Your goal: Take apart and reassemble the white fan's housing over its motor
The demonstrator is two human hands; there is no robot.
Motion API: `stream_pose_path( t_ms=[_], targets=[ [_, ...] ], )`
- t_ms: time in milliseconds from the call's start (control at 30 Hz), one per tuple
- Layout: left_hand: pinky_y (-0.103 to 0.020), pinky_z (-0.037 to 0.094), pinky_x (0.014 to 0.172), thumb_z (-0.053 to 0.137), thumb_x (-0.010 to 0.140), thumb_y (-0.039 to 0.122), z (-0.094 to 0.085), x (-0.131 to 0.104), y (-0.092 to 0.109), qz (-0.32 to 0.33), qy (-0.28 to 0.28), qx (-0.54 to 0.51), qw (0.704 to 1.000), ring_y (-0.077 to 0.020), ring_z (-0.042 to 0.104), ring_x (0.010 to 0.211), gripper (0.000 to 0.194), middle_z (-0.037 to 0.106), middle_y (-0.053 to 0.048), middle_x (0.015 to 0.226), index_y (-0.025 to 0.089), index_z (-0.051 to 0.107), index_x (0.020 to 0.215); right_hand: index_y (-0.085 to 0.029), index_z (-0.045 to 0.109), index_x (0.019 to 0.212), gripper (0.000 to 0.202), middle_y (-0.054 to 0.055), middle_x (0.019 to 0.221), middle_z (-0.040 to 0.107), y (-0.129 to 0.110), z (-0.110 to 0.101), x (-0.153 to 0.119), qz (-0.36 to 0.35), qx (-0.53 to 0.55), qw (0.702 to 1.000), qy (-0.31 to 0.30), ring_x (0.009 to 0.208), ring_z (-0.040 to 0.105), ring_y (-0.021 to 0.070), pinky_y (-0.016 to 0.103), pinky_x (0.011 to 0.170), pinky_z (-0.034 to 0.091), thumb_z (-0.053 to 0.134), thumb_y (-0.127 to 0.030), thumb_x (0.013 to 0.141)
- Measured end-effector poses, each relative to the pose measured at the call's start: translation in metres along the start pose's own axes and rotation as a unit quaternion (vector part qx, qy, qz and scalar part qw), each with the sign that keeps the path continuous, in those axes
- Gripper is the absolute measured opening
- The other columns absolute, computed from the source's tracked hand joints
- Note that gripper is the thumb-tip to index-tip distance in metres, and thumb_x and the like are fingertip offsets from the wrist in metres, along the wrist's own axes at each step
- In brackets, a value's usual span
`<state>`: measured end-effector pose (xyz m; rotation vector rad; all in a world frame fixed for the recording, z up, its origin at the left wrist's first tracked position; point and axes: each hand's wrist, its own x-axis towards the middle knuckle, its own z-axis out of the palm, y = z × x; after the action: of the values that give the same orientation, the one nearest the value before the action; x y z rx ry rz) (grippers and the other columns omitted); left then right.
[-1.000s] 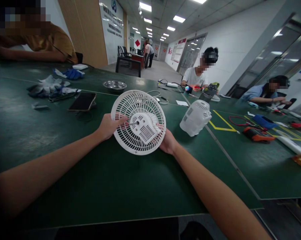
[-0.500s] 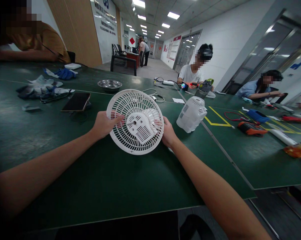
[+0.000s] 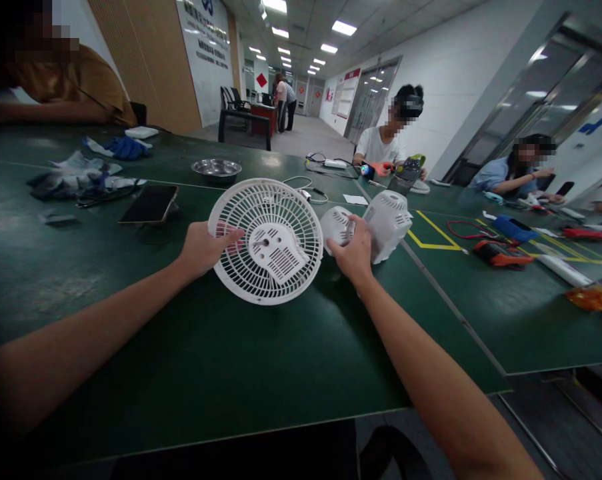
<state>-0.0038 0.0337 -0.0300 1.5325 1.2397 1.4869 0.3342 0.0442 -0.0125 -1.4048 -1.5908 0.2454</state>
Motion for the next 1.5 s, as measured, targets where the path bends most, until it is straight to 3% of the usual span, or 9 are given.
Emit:
stream_pose_path(
  t_ms=[100, 300, 433, 567, 700, 867, 1167, 1333, 1500],
  targets=[
    [-0.045, 0.066, 0.062, 0.084, 0.077, 0.035, -0.007, 0.006, -0.005, -0.027, 0.028, -0.005, 0.999, -0.0269, 0.076, 0.068, 0.021, 0.077, -0.008, 0.075, 0.018, 0.075, 0.086, -0.023, 0.050, 0.133, 0.070, 0.014, 0.126, 0.054, 0.010, -0.002, 0.002, -0.025, -0.139, 0.990, 0.030, 0.119, 0.051, 0.0342, 0.055, 0.109, 0.040, 0.076, -0.033, 0.069],
    [-0.050, 0.065, 0.065, 0.086, 0.074, 0.035, -0.017, 0.014, -0.017, -0.057, 0.057, -0.020, 0.997, -0.0303, 0.077, 0.073, 0.023, 0.078, -0.010, 0.079, 0.018, 0.075, 0.085, -0.023, 0.055, 0.125, 0.055, 0.013, 0.122, 0.053, 0.011, -0.003, 0.005, -0.065, -0.185, 0.981, 0.015, 0.119, 0.053, 0.0335, 0.053, 0.107, 0.043, 0.072, -0.031, 0.072],
    [-0.050, 0.065, 0.064, 0.086, 0.075, 0.035, -0.018, 0.015, -0.019, -0.050, 0.046, -0.024, 0.997, -0.0302, 0.077, 0.072, 0.022, 0.078, -0.010, 0.079, 0.019, 0.075, 0.086, -0.022, 0.055, 0.126, 0.052, 0.016, 0.132, 0.051, 0.006, -0.027, 0.014, -0.122, -0.229, 0.953, 0.160, 0.132, 0.045, 0.0371, 0.062, 0.112, 0.035, 0.066, -0.034, 0.077],
    [-0.051, 0.065, 0.065, 0.085, 0.077, 0.035, -0.019, 0.014, -0.018, -0.040, 0.034, -0.025, 0.998, -0.0308, 0.077, 0.075, 0.022, 0.078, -0.011, 0.081, 0.019, 0.075, 0.089, -0.024, 0.046, 0.137, 0.069, 0.018, 0.143, 0.046, 0.030, -0.052, 0.029, -0.044, -0.220, 0.935, 0.276, 0.139, 0.042, 0.0397, 0.065, 0.111, 0.034, 0.066, -0.029, 0.071],
    [-0.052, 0.065, 0.068, 0.085, 0.075, 0.035, -0.018, 0.014, -0.019, -0.058, 0.040, -0.028, 0.997, -0.0317, 0.077, 0.078, 0.023, 0.078, -0.011, 0.082, 0.019, 0.075, 0.089, -0.019, 0.034, 0.142, 0.086, 0.017, 0.129, 0.061, 0.072, -0.053, 0.038, 0.096, -0.089, 0.970, 0.204, 0.119, 0.061, 0.0345, 0.054, 0.103, 0.047, 0.074, -0.038, 0.067],
    [-0.052, 0.065, 0.066, 0.086, 0.074, 0.034, -0.016, 0.016, -0.020, -0.048, 0.048, -0.035, 0.997, -0.0305, 0.077, 0.074, 0.022, 0.077, -0.010, 0.076, 0.018, 0.074, 0.085, -0.021, 0.049, 0.126, 0.085, 0.016, 0.128, 0.065, 0.095, -0.042, 0.038, 0.177, -0.095, 0.971, 0.132, 0.118, 0.063, 0.0365, 0.052, 0.103, 0.047, 0.086, -0.046, 0.054],
    [-0.052, 0.065, 0.068, 0.085, 0.075, 0.034, -0.017, 0.014, -0.018, -0.051, 0.038, -0.031, 0.997, -0.0310, 0.077, 0.077, 0.023, 0.078, -0.011, 0.083, 0.019, 0.075, 0.089, -0.015, 0.049, 0.122, 0.069, 0.019, 0.119, 0.069, 0.062, -0.046, 0.048, 0.101, -0.028, 0.941, 0.321, 0.104, 0.070, 0.0318, 0.047, 0.094, 0.053, 0.076, -0.051, 0.070],
    [-0.052, 0.065, 0.069, 0.086, 0.075, 0.032, -0.017, 0.014, -0.016, -0.065, 0.047, -0.031, 0.996, -0.0305, 0.077, 0.076, 0.021, 0.078, -0.011, 0.085, 0.019, 0.076, 0.088, -0.020, 0.044, 0.122, 0.069, 0.014, 0.112, 0.070, 0.023, -0.029, 0.032, 0.023, -0.004, 0.964, 0.266, 0.099, 0.070, 0.0293, 0.043, 0.089, 0.053, 0.077, -0.051, 0.070],
    [-0.050, 0.065, 0.066, 0.086, 0.074, 0.033, -0.017, 0.014, -0.015, -0.054, 0.045, -0.037, 0.997, -0.0290, 0.077, 0.073, 0.021, 0.078, -0.010, 0.080, 0.019, 0.075, 0.086, -0.021, 0.044, 0.118, 0.073, 0.016, 0.114, 0.069, 0.008, -0.003, 0.016, 0.084, -0.052, 0.982, 0.164, 0.101, 0.067, 0.0327, 0.049, 0.095, 0.050, 0.080, -0.055, 0.064]
  ],
)
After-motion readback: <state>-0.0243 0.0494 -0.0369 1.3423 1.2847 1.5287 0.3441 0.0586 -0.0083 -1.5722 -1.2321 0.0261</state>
